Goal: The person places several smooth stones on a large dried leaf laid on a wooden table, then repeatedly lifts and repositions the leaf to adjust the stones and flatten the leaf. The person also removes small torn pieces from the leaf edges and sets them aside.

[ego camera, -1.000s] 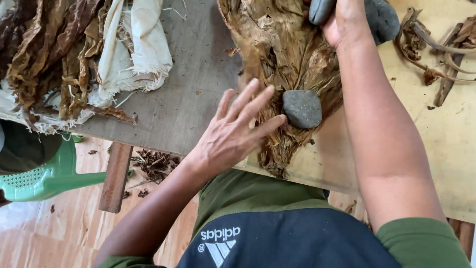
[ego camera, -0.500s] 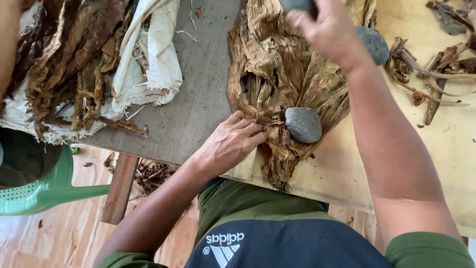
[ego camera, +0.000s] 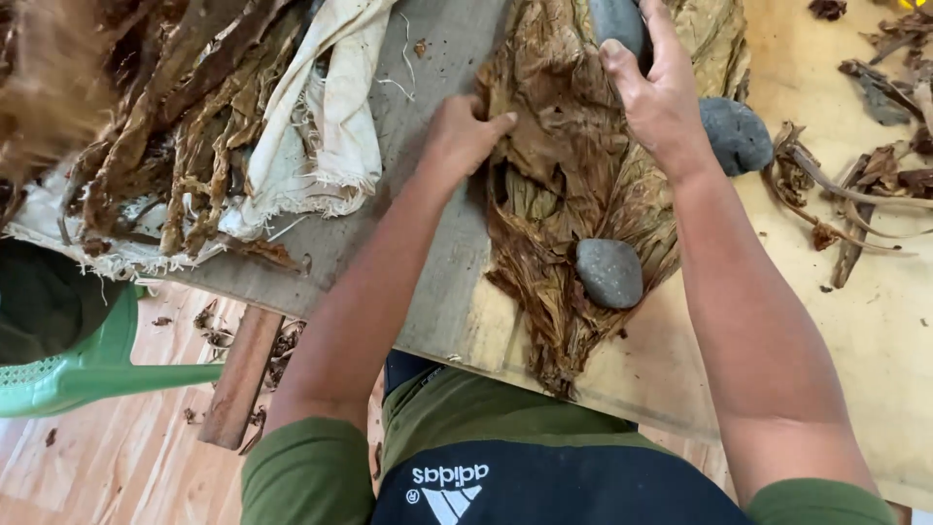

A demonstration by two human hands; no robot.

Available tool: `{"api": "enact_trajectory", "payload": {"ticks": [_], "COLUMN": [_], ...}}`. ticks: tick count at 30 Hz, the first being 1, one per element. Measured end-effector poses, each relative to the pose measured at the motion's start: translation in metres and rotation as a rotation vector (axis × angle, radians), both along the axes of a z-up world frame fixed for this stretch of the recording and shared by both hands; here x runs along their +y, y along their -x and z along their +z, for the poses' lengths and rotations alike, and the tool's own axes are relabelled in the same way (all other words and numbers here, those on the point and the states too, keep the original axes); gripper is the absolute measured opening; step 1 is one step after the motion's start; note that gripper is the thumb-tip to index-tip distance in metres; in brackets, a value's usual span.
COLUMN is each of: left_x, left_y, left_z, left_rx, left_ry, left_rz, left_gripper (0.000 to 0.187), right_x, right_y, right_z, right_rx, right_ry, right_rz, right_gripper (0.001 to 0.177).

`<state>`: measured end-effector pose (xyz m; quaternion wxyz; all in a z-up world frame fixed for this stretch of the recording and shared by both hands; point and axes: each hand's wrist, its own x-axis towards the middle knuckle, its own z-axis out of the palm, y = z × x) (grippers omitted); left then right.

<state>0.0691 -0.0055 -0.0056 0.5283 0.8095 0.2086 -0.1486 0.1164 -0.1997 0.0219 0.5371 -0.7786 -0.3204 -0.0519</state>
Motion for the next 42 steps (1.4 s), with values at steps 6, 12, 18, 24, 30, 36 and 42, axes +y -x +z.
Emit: {"api": "enact_trajectory", "payload": {"ticks": [6,12,18,24,30,36,42], "left_x": [0.017,0.032,0.037,0.026,0.006,-0.003,-0.016], "left_y": [0.021,0.025,0.023,0.033,0.057,0.013,-0.083], "left_z": [-0.006,-0.017,-0.028,-0.015,0.021,0.022,0.008], "left_rx": [-0.078,-0.174,-0.322,-0.404,-0.65,-0.734,-0.863], "left_ry": [0.067,-0.017,-0.317,-0.427,-0.449,-0.409,-0.479], "left_rz": [0.159,0.158,0.169,0.135,-0.11,-0.248,-0.208], "left_gripper": [0.083,0.034,0.031,0.024,0.015,0.017,0.016], "right_x": [0.023,0.037,0.037,0.038,-0.044,-0.068,-0.079], "right_y": [0.017,0.013,-0.001,0.022,0.066,0.128,0.126], "right_z": [0.009,-0.013,-0.055,-0.004,0.024,-0.016,-0.02], "right_rx": [0.13,-0.101,-0.356,0.026,0.022,0.281,0.008], "right_ry": [0.236,0.629,0.858,0.836,0.612,0.958,0.895], "right_rz": [-0.028,0.004,0.057,0.145,0.035,0.143,0.11], "right_gripper": [0.046,0.058,0.067,0.059,0.052,0.081,0.086]}}
